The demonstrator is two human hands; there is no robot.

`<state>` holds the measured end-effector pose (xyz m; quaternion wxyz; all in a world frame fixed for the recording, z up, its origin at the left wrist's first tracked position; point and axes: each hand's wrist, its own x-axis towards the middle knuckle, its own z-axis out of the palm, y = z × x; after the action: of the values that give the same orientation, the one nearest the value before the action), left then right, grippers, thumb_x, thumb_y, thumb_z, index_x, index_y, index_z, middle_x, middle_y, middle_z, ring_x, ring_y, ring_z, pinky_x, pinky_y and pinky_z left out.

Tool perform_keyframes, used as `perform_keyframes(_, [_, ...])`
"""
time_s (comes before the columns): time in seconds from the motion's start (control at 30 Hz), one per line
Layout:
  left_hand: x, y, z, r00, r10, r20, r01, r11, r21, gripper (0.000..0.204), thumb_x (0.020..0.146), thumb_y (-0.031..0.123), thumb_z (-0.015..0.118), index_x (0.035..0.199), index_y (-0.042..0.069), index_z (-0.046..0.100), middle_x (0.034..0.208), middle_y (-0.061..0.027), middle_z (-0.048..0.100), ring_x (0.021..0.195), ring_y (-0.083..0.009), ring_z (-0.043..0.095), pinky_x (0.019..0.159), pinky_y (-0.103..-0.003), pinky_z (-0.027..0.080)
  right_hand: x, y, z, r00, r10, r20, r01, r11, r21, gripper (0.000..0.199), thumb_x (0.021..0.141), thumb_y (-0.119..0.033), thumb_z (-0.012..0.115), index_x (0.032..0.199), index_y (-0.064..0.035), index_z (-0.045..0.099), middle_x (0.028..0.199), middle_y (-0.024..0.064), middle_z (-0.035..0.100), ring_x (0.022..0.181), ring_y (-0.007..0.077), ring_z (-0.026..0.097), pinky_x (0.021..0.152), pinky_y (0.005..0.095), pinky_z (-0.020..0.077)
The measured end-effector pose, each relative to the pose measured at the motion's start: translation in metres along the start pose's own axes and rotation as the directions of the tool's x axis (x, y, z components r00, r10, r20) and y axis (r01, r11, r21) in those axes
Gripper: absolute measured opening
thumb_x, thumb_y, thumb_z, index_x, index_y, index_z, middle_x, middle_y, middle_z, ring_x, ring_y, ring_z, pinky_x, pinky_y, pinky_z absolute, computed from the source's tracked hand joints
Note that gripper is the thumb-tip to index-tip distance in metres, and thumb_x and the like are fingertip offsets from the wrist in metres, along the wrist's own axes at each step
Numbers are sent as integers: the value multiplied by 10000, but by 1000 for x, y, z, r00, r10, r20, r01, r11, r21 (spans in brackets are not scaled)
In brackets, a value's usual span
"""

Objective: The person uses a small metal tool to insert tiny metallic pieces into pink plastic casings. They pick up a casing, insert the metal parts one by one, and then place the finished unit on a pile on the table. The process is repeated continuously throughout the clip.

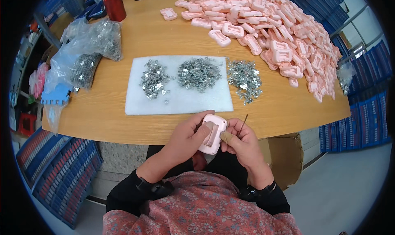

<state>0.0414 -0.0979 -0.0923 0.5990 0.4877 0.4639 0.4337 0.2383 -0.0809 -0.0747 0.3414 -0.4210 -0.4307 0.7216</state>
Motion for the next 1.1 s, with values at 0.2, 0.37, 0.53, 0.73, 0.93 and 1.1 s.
perform_keyframes(0.2, [-9, 7, -29, 993, -105, 54, 117, 822, -557, 382, 1016, 217, 525, 1355, 41, 508, 1195, -85, 621, 1005, -138, 622, 868, -308, 538, 21, -24, 16, 994, -106, 12, 105, 955, -278, 189, 922, -90, 677, 1084, -1, 637, 840, -11, 625, 689, 39, 547, 619, 197, 441])
perform_keyframes(0.37, [-29, 2, -55, 998, -59, -7, 37, 704, -709, 357, 1022, 210, 491, 1352, 79, 455, 1213, -187, 609, 1036, -295, 657, 870, -482, 578, 65, -22, 23, 945, -316, 84, 287, 681, -673, 194, 862, -80, 692, 1034, 6, 668, 807, 45, 625, 717, 108, 578, 645, 261, 460])
perform_keyframes(0.53, [-48, 4, -76, 990, -133, 53, 126, 635, -762, 359, 1029, 197, 464, 1370, 102, 399, 1203, -247, 603, 1036, -380, 664, 852, -503, 585, 104, -26, 67, 889, -332, 315, 430, 369, -824, 189, 839, -93, 679, 1019, -39, 685, 850, 135, 638, 751, 293, 630, 683, 365, 507])
perform_keyframes(0.73, [-57, 2, -94, 989, -142, 33, 124, 701, -702, 495, 1023, 176, 470, 1480, 88, 299, 1198, -220, 607, 1033, -317, 668, 864, -462, 579, 131, -13, 94, 850, -290, 440, 500, 180, -847, 167, 847, -113, 671, 991, -29, 688, 872, 153, 638, 810, 339, 636, 709, 392, 513])
perform_keyframes(0.93, [-53, 1, -103, 996, -81, -33, 23, 607, -795, 590, 1031, 260, 460, 1544, 99, 218, 1142, -184, 617, 1007, -282, 661, 862, -459, 566, 137, -21, 93, 871, -202, 447, 482, 188, -855, 148, 856, -151, 650, 929, -23, 648, 895, 165, 616, 848, 367, 617, 733, 438, 496])
perform_keyframes(1.1, [-45, 1, -97, 997, -71, -35, 16, 618, -786, 666, 1028, 402, 427, 1561, 99, 165, 1120, -190, 630, 946, -303, 682, 815, -454, 582, 104, -39, 88, 921, -239, 307, 389, 544, -744, 131, 846, -71, 627, 933, 27, 624, 784, 95, 554, 690, 180, 529, 637, 307, 439])
